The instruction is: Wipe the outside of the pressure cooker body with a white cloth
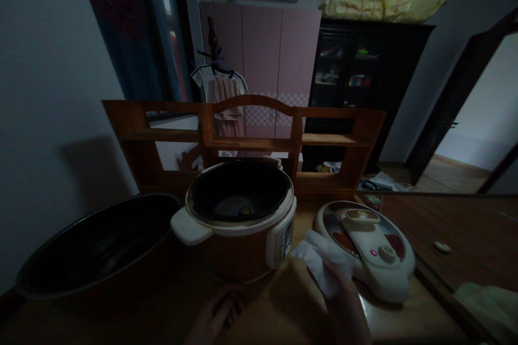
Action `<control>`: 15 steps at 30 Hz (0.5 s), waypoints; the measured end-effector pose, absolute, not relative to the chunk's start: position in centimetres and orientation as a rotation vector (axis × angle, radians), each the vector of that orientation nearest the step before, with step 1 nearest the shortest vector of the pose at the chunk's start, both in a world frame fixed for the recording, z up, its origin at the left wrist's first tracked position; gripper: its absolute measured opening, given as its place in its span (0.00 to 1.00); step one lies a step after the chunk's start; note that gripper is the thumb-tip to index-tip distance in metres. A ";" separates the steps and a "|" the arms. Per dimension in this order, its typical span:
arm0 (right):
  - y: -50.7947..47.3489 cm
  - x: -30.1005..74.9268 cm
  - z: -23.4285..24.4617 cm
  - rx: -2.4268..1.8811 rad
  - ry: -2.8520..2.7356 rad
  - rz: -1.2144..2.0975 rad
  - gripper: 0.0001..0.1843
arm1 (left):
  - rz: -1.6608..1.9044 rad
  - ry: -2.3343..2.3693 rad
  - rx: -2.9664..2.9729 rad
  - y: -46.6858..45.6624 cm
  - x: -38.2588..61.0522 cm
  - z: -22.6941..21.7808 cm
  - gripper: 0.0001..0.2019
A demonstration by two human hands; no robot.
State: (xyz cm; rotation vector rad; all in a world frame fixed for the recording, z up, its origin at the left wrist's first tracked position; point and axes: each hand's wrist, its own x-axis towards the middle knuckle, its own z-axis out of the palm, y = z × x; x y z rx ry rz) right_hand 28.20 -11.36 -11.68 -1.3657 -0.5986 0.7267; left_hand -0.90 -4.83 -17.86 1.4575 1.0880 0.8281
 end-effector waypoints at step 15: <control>-11.6 26.8 -9.7 -1.071 -0.383 1.162 0.32 | 0.841 1.087 1.465 -5.0 -0.8 -17.5 0.29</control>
